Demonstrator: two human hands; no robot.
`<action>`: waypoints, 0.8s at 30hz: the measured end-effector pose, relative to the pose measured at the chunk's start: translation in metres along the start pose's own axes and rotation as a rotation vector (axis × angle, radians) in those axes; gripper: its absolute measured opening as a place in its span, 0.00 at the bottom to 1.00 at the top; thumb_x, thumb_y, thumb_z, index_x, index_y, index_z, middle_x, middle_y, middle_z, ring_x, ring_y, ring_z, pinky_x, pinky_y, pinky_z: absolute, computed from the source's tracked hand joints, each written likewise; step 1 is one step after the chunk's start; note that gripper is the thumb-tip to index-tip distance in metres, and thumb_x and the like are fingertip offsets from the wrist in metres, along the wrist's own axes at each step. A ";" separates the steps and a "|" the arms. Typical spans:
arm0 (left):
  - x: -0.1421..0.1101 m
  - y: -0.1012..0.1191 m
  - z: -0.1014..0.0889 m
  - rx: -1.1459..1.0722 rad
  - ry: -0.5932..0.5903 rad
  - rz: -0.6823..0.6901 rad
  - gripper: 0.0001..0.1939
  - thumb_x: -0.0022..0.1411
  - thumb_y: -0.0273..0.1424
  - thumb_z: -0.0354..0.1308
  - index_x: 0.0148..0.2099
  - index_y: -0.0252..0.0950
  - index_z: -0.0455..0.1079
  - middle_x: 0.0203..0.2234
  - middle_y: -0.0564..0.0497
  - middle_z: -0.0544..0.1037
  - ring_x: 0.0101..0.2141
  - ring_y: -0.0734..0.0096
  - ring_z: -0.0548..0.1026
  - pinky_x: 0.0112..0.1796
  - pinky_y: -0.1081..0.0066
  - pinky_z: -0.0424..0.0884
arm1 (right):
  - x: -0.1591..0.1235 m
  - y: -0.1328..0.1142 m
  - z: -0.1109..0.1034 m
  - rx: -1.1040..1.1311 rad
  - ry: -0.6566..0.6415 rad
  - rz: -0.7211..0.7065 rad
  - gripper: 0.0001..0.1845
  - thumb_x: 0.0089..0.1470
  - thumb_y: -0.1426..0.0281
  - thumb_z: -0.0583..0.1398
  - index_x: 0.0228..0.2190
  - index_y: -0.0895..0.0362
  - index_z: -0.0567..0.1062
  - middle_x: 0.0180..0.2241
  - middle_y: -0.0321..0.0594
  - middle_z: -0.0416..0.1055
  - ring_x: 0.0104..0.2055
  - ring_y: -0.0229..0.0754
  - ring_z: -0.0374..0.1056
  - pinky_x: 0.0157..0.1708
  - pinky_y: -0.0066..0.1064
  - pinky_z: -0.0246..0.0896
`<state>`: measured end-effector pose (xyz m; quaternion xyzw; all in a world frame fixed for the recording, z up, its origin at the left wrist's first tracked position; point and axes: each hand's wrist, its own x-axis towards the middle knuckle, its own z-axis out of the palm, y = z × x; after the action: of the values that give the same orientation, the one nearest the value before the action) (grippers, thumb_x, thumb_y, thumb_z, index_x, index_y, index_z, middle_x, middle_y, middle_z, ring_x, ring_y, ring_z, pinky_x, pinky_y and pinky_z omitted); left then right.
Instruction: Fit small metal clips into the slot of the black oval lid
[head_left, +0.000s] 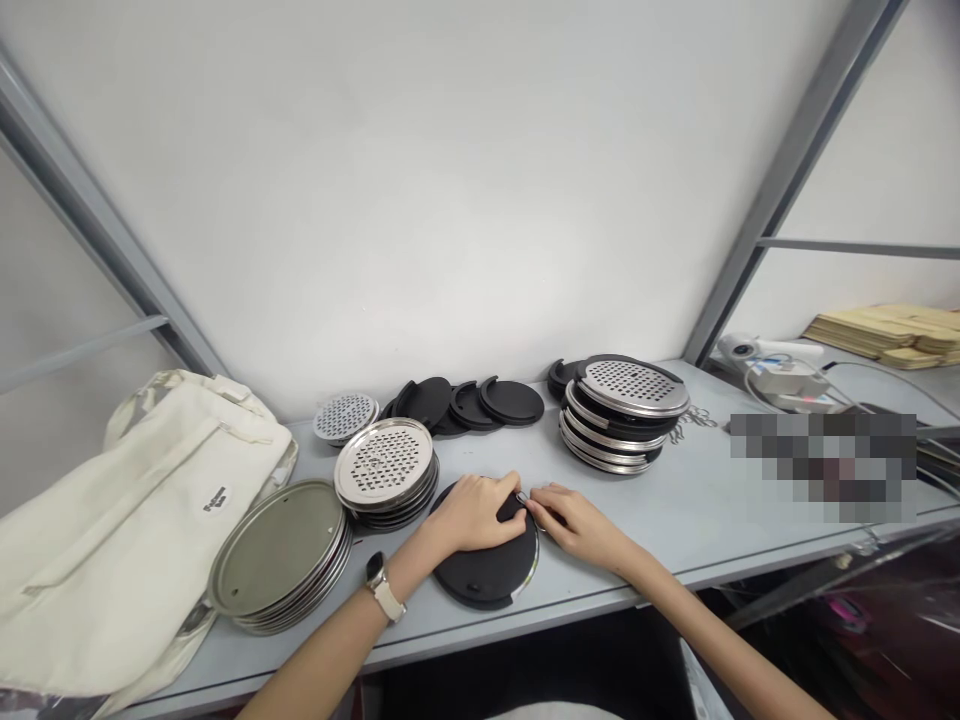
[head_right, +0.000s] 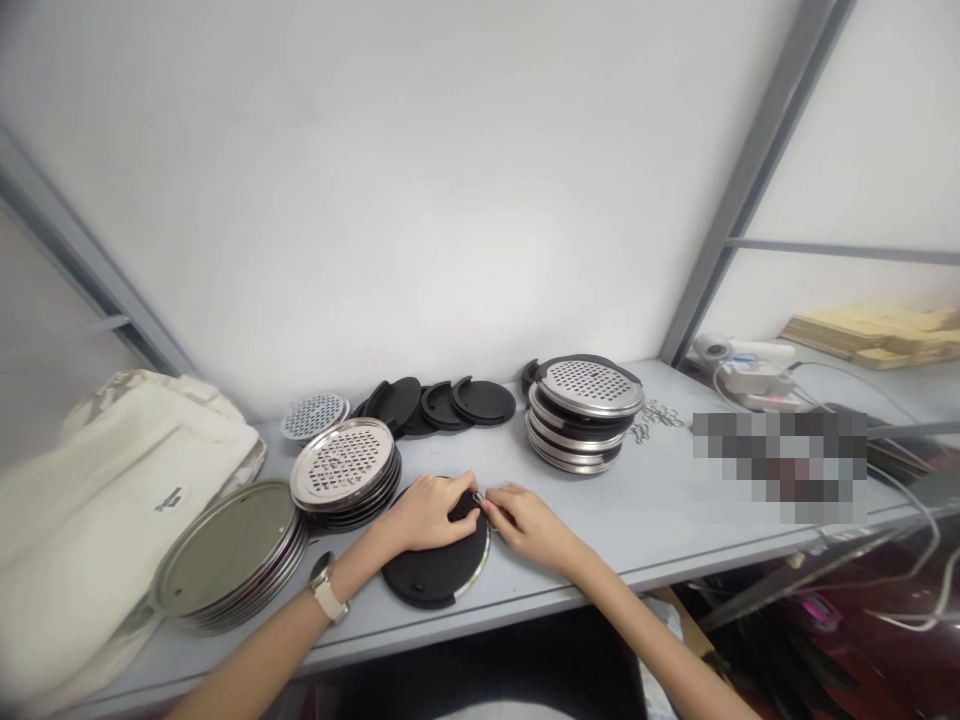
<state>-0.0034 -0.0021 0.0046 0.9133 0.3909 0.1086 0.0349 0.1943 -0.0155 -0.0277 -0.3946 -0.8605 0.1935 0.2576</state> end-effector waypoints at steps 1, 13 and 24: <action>0.000 0.000 0.000 -0.014 -0.001 0.007 0.11 0.60 0.38 0.51 0.43 0.39 0.61 0.27 0.53 0.74 0.28 0.65 0.74 0.29 0.71 0.60 | 0.000 0.000 0.000 -0.003 0.000 0.000 0.17 0.65 0.68 0.45 0.25 0.56 0.64 0.24 0.36 0.63 0.29 0.39 0.59 0.31 0.29 0.54; 0.000 -0.006 0.001 -0.290 0.017 0.034 0.07 0.57 0.31 0.55 0.38 0.38 0.61 0.18 0.61 0.62 0.19 0.78 0.61 0.23 0.74 0.52 | -0.001 -0.001 0.001 -0.014 0.011 -0.007 0.16 0.64 0.68 0.46 0.25 0.56 0.64 0.23 0.36 0.63 0.28 0.40 0.59 0.31 0.29 0.53; 0.002 -0.006 0.000 -0.320 0.006 0.028 0.06 0.57 0.31 0.55 0.36 0.38 0.61 0.18 0.61 0.62 0.20 0.78 0.61 0.24 0.75 0.52 | 0.000 0.000 0.002 -0.014 0.018 0.002 0.17 0.63 0.68 0.46 0.23 0.55 0.61 0.21 0.34 0.60 0.27 0.39 0.58 0.30 0.28 0.52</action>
<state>-0.0065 0.0036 0.0037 0.9010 0.3561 0.1727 0.1775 0.1931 -0.0159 -0.0297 -0.3989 -0.8591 0.1842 0.2624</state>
